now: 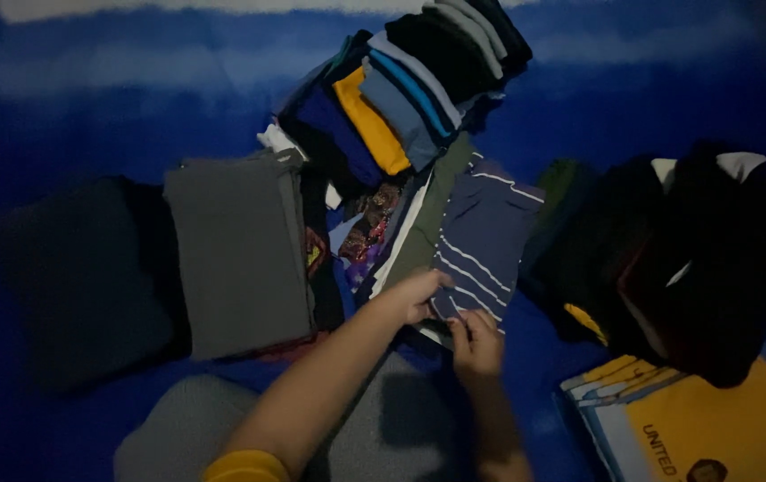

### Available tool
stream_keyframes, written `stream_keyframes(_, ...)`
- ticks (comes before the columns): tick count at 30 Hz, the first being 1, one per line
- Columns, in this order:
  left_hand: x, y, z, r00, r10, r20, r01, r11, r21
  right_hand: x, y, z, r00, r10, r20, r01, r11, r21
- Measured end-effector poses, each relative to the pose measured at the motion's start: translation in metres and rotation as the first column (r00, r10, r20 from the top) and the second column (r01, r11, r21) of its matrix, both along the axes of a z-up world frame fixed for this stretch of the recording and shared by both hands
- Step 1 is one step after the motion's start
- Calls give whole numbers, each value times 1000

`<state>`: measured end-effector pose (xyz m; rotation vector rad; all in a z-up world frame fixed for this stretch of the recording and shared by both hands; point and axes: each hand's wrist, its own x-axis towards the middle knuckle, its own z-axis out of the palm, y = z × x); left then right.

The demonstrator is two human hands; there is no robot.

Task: Folding and stacking several items of clothing including t-shirts and towels on a bed.

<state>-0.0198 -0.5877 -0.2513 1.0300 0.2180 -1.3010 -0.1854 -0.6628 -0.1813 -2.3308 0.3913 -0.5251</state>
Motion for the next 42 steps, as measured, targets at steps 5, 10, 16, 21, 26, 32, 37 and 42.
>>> stream_keyframes(5,-8,13,69,994,79,80,-68,990,-127,-28,-38,-72,973,-11,231,-38,978,206)
stream_keyframes(10,-14,29,104,995,100,-16,-101,968,-230,-29,-60,-68,868,-451,-208,493,724,483)
stream_keyframes(16,-23,64,147,990,136,-37,-141,948,-287,-32,-37,17,808,-303,-505,555,105,825)
stream_keyframes(21,-18,120,195,989,65,131,-15,938,-345,-34,-52,33,971,-231,-63,122,251,960)
stream_keyframes(26,-3,191,256,961,179,210,-126,962,-242,7,-29,76,993,12,121,-121,167,978)
stream_keyframes(32,43,262,279,863,384,328,-379,922,-84,108,64,175,962,267,-60,-56,406,912)
stream_keyframes(37,64,323,273,713,452,536,-481,872,-96,165,115,204,919,376,121,-293,443,847)
stream_keyframes(42,44,369,246,704,469,533,-579,814,50,192,139,114,826,516,229,-476,419,773)
